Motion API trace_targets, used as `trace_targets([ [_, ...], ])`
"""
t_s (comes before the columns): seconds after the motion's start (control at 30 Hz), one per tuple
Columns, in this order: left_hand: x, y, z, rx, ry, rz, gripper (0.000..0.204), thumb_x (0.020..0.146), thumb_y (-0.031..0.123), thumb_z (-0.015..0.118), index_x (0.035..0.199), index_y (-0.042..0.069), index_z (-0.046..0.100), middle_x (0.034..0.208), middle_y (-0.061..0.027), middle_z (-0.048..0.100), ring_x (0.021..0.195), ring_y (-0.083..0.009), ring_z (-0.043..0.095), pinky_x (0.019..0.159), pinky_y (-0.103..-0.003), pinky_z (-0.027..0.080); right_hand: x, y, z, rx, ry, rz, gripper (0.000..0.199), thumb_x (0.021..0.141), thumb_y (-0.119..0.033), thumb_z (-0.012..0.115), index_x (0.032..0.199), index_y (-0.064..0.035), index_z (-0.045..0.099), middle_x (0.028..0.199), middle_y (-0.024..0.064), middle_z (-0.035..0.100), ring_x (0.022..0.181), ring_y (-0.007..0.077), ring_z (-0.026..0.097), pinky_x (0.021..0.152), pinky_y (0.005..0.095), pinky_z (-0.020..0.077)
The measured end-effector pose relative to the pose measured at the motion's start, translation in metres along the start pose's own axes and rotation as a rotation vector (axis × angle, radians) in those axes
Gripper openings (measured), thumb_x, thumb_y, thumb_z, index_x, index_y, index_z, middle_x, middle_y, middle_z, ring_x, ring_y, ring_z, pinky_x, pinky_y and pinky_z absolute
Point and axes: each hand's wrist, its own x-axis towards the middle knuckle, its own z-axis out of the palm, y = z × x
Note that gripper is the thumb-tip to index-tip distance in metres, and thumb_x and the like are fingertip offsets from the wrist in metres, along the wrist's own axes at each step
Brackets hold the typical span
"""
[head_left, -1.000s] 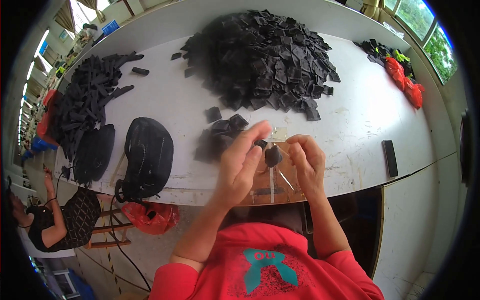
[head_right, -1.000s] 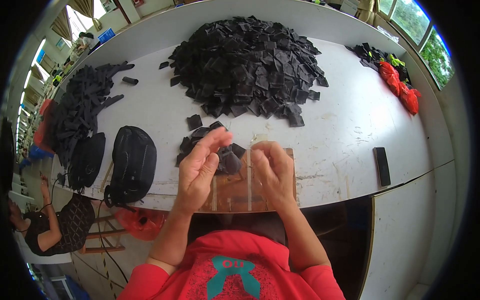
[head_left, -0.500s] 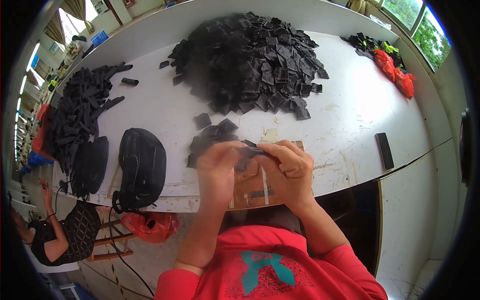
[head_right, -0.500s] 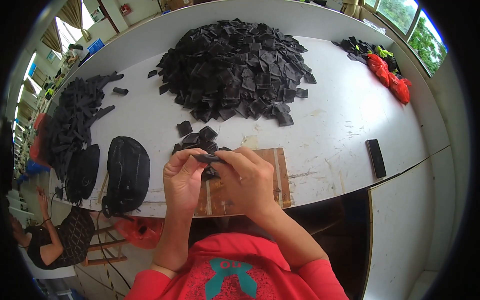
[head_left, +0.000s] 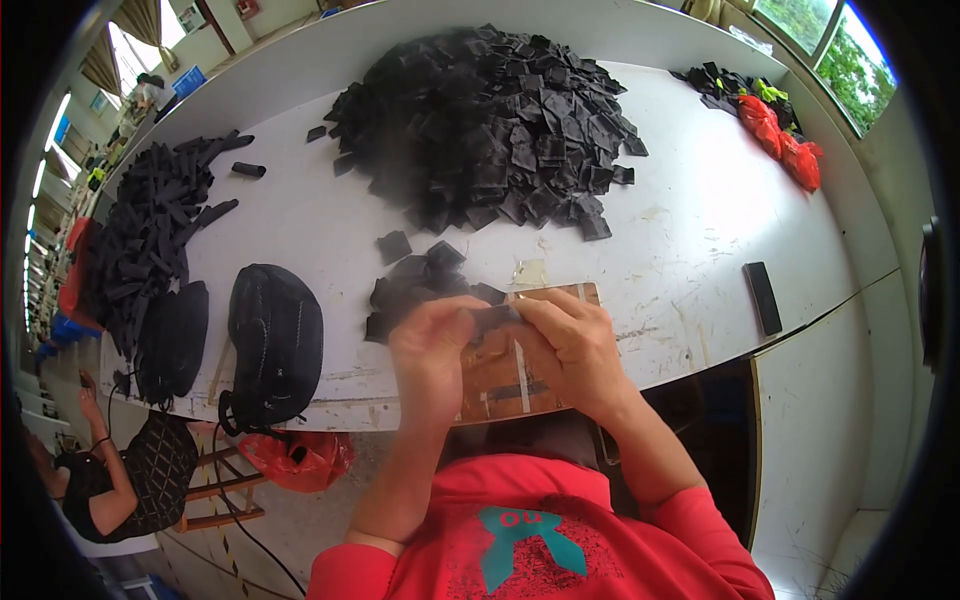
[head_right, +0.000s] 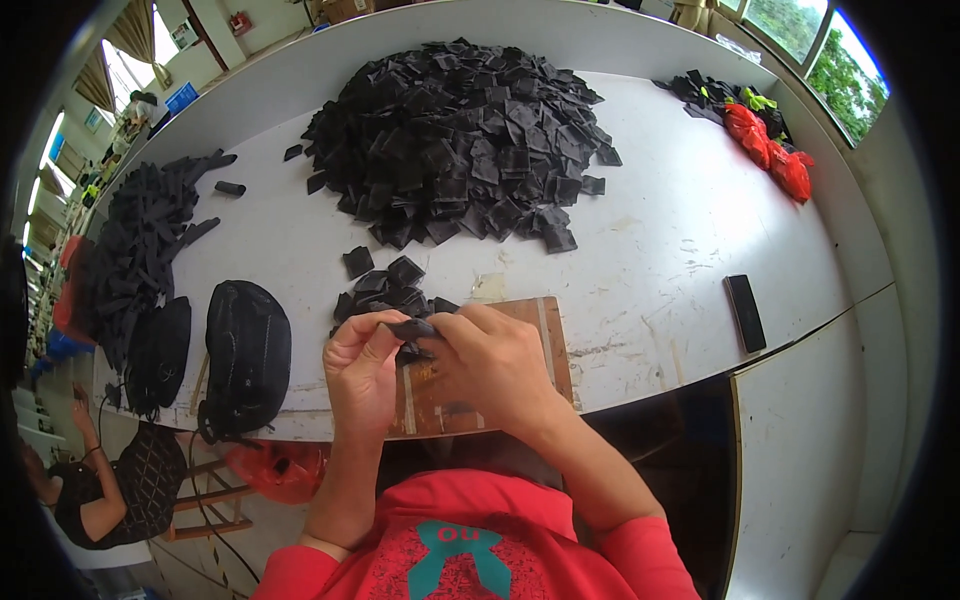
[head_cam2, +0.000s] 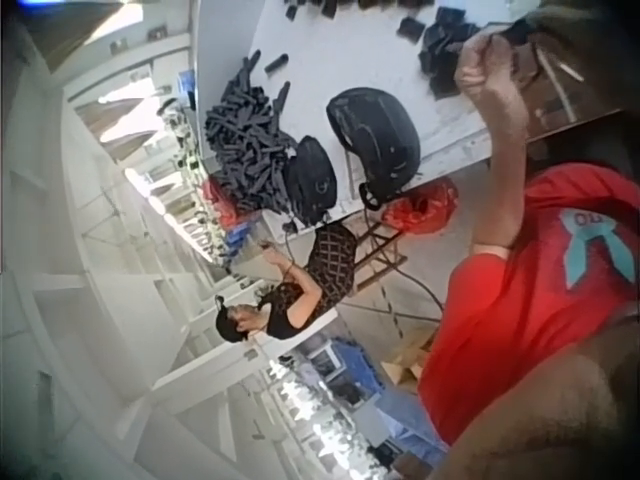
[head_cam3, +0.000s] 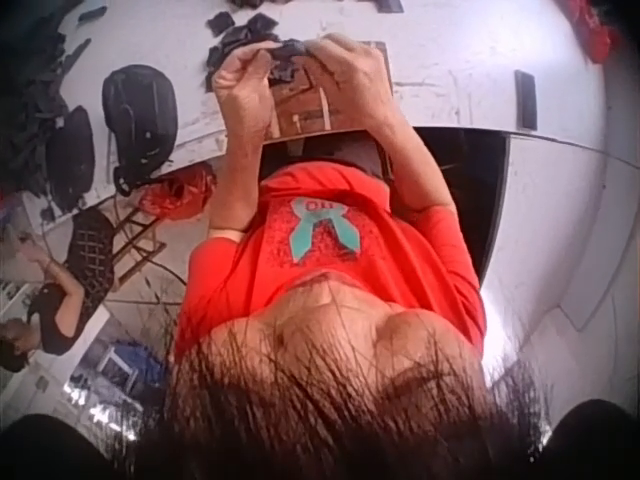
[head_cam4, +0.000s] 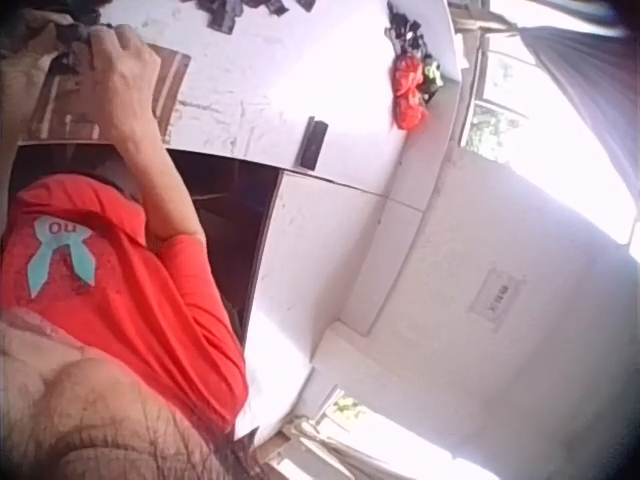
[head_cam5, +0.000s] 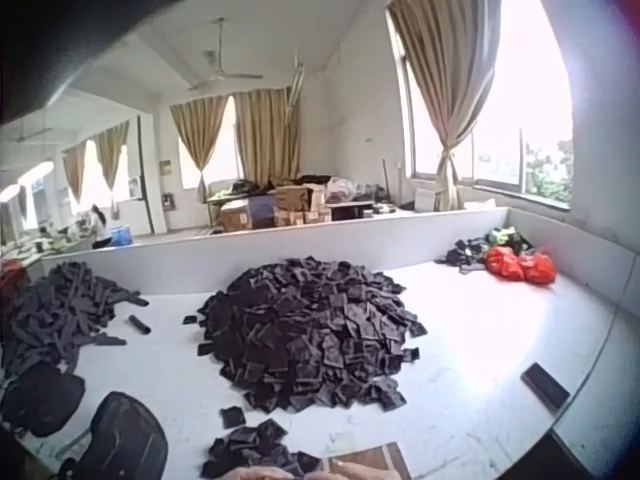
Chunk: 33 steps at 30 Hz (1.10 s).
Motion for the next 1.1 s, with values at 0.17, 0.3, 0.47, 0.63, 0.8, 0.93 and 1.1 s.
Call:
trace_targets([
  [0.17,-0.004,0.006,0.0,0.076,-0.032,0.046,0.011,0.085,0.001,0.058,0.094,-0.004,0.062,0.095,-0.0116,0.063,0.088,-0.0159,0.058,0.087,-0.029,0.043,0.004,0.008,0.008,0.026,0.02,-0.091,0.018,0.075,-0.003,0.066,0.092,-0.0011,0.062,0.064,0.0082,0.053,0.053,0.0247,0.052,0.048,0.0334,0.0405],
  [0.3,0.001,0.013,0.006,0.245,-0.086,0.192,0.016,0.083,0.001,0.058,0.098,-0.004,0.06,0.099,-0.0117,0.062,0.091,-0.0159,0.058,0.085,-0.028,0.043,-0.002,0.009,0.021,-0.005,0.111,-0.072,0.027,0.063,-0.005,0.071,0.088,-0.0044,0.06,0.063,0.0059,0.053,0.054,0.0218,0.053,0.048,0.0322,0.0424],
  [0.47,0.018,0.022,0.008,0.726,-0.299,0.477,0.022,0.079,0.0,0.062,0.101,0.0,0.061,0.091,-0.0111,0.063,0.083,-0.0198,0.061,0.071,-0.028,0.047,-0.001,-0.002,0.007,0.133,0.093,0.089,0.02,0.073,-0.001,0.067,0.093,-0.0018,0.062,0.066,0.0089,0.057,0.054,0.0225,0.054,0.049,0.0306,0.0418],
  [0.63,0.005,0.002,0.005,0.754,-0.138,0.451,0.013,0.082,0.002,0.061,0.095,0.002,0.059,0.077,-0.0126,0.062,0.069,-0.0255,0.061,0.062,-0.032,0.048,0.011,-0.006,0.006,-0.074,0.078,-0.097,0.014,0.073,-0.004,0.067,0.085,-0.0041,0.06,0.066,0.0081,0.054,0.054,0.0254,0.053,0.049,0.0351,0.0414],
  [0.8,-0.007,-0.036,-0.03,0.782,0.106,0.23,0.01,0.087,0.013,0.058,0.09,0.004,0.058,0.074,-0.0113,0.061,0.064,-0.0213,0.06,0.057,-0.031,0.046,0.014,-0.009,-0.005,-0.028,0.182,-0.083,0.006,0.078,-0.002,0.063,0.079,-0.0014,0.057,0.062,0.0074,0.051,0.05,0.0188,0.048,0.047,0.0299,0.0368],
  [0.93,0.009,-0.046,-0.116,1.192,0.573,0.214,0.032,0.079,0.006,0.062,0.11,0.0,0.055,0.08,-0.0089,0.061,0.064,-0.0167,0.056,0.06,-0.03,0.047,-0.031,-0.009,-0.04,0.285,0.344,0.31,0.015,0.083,-0.005,0.058,0.07,-0.0003,0.054,0.059,0.0002,0.05,0.052,0.0054,0.043,0.047,0.0219,0.0321],
  [1.1,0.012,-0.064,-0.183,1.469,0.422,-0.036,0.024,0.075,0.01,0.063,0.098,0.004,0.058,0.096,-0.0146,0.057,0.089,-0.0311,0.055,0.076,-0.04,0.043,-0.136,0.026,-0.047,0.323,-0.055,0.823,0.025,0.082,-0.007,0.055,0.059,-0.0038,0.048,0.052,-0.003,0.046,0.048,0.0037,0.04,0.044,0.0211,0.0298],
])
